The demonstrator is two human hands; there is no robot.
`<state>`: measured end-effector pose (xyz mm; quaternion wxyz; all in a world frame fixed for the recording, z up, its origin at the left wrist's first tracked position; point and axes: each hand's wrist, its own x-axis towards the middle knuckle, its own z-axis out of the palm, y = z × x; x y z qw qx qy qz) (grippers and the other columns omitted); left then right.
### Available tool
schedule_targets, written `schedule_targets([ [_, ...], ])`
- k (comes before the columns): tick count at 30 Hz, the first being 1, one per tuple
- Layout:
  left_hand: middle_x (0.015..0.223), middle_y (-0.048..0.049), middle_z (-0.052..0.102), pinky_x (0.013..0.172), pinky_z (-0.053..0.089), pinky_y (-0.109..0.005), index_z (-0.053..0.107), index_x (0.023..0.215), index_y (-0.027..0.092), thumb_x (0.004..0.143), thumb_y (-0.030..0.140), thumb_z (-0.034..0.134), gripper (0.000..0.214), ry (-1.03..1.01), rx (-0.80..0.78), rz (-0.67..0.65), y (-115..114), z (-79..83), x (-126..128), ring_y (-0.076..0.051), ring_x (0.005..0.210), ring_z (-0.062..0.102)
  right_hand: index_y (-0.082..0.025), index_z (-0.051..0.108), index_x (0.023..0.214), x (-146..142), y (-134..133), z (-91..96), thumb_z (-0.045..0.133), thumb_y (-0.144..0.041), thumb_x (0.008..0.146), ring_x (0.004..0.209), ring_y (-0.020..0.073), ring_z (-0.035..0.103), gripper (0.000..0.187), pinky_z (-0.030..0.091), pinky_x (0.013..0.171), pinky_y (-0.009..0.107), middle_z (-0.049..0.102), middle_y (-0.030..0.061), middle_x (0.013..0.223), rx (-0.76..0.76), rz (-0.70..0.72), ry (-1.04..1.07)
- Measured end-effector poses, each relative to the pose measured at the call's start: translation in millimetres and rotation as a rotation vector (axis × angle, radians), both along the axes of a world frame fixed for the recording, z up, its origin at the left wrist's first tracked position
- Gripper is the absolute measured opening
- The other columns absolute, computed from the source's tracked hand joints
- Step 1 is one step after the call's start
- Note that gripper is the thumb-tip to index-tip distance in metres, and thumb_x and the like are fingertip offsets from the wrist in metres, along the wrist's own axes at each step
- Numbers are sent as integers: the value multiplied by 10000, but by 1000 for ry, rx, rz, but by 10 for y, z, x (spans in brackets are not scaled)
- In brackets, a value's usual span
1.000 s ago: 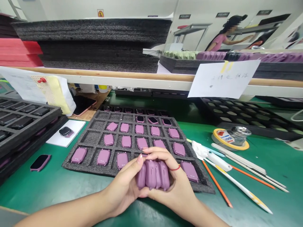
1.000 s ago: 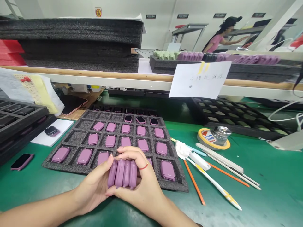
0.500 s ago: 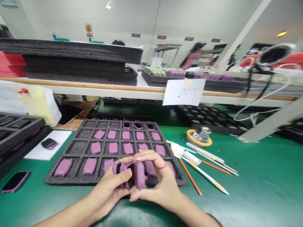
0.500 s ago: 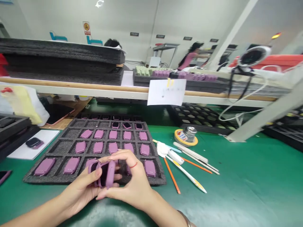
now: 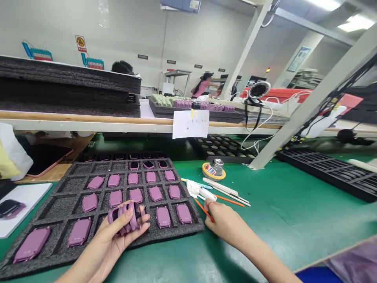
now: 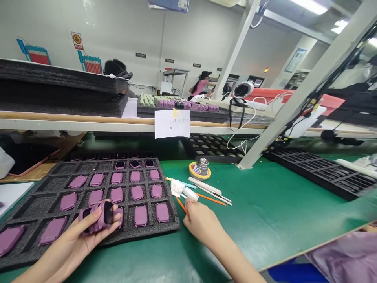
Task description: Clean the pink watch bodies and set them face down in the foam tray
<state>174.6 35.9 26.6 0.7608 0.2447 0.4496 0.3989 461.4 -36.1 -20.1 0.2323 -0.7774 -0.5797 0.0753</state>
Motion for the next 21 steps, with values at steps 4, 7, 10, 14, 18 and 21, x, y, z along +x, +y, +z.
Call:
schedule_targets([
  [4,1046,-186,755,846,675,-462,625,1058,34,910,-9,590,158,23,-10,0,35,38,108,-346,979,752,-200,644,745,409,54,75,583,-155,849,574,199,664,129,498,571,292,687,24,648,29,2,89],
  [7,1098,-196,744,831,681,-424,607,1101,25,913,-11,592,193,87,7,-50,72,19,144,-322,952,761,-150,643,1038,836,249,272,440,-280,1027,888,193,731,241,564,827,344,751,91,969,185,-165,119],
  [10,1101,-184,743,803,683,-360,594,1144,38,891,7,645,260,141,22,-103,113,-30,136,-270,883,774,-129,634,1095,1194,470,373,470,-317,1049,965,177,715,254,552,921,392,731,86,1062,254,-263,128],
  [14,1054,-164,745,802,671,-348,588,1152,79,851,70,734,334,116,13,-149,156,-122,95,-253,855,773,-138,677,933,1417,643,398,590,-395,993,854,159,703,277,560,862,376,730,40,917,211,-274,122],
  [18,973,-105,731,859,649,-381,602,1037,116,784,183,836,351,-5,15,-256,180,-235,44,-256,885,763,-176,661,731,1397,743,490,608,-497,944,617,152,636,389,548,733,350,659,4,634,172,-242,126],
  [21,866,-37,701,871,637,-387,583,982,146,722,290,894,431,-58,48,-329,184,-295,22,-219,849,750,-222,599,635,1034,830,532,578,-598,894,594,222,650,457,557,677,403,653,65,595,202,-141,183],
])
